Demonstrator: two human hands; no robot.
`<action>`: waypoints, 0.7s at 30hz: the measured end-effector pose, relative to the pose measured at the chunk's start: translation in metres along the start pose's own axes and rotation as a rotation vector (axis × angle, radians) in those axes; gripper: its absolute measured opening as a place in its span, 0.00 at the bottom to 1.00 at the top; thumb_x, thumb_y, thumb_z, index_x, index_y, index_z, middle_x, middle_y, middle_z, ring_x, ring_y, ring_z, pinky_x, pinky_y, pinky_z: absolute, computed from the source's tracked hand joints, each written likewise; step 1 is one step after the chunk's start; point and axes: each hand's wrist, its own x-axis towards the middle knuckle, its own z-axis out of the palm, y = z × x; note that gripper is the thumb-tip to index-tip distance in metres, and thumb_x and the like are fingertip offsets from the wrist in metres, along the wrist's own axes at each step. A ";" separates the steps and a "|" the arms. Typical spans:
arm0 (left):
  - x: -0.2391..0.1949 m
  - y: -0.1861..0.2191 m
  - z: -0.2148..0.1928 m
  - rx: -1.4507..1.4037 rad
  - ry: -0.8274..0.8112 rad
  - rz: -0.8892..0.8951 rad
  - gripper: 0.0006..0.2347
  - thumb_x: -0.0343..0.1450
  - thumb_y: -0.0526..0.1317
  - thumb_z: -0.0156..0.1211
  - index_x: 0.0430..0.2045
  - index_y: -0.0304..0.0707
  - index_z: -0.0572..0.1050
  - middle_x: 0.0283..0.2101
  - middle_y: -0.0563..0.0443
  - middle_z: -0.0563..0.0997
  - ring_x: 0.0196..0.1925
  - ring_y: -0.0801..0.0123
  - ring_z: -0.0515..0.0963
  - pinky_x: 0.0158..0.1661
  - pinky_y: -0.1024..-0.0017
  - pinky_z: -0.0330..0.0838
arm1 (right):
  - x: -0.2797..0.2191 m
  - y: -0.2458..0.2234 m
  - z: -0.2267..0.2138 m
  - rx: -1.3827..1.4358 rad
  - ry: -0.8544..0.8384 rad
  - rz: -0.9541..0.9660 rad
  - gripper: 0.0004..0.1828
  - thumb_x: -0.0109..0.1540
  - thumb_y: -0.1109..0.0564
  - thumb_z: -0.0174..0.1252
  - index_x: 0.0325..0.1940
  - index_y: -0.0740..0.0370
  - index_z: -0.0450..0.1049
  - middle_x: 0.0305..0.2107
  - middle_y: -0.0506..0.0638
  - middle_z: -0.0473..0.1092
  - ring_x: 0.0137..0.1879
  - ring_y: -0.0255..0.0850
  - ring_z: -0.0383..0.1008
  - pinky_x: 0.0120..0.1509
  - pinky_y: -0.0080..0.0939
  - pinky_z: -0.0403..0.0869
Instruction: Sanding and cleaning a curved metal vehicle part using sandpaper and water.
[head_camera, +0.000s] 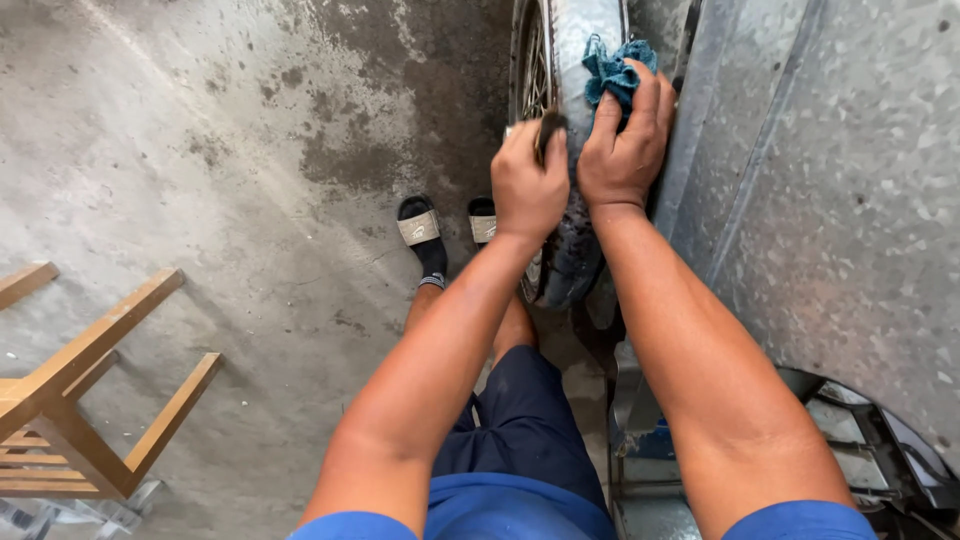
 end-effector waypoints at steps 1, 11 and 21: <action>0.016 -0.007 0.008 -0.003 0.000 0.000 0.07 0.73 0.38 0.57 0.36 0.32 0.77 0.35 0.38 0.79 0.39 0.45 0.81 0.41 0.57 0.75 | 0.001 0.000 0.001 -0.003 0.001 -0.001 0.16 0.72 0.58 0.54 0.64 0.59 0.69 0.58 0.59 0.68 0.64 0.60 0.69 0.71 0.54 0.67; 0.024 -0.013 0.012 -0.029 0.011 -0.072 0.07 0.73 0.39 0.58 0.37 0.33 0.78 0.37 0.38 0.81 0.40 0.47 0.83 0.41 0.60 0.77 | 0.001 0.001 0.000 -0.008 -0.002 0.008 0.16 0.71 0.58 0.54 0.64 0.58 0.69 0.58 0.59 0.68 0.64 0.60 0.68 0.71 0.54 0.68; 0.019 -0.017 0.018 0.007 0.080 -0.107 0.06 0.74 0.39 0.60 0.36 0.33 0.78 0.34 0.38 0.81 0.37 0.47 0.83 0.40 0.59 0.76 | 0.002 0.000 0.000 -0.019 -0.004 -0.028 0.17 0.72 0.58 0.54 0.65 0.58 0.69 0.60 0.61 0.67 0.66 0.62 0.66 0.73 0.55 0.66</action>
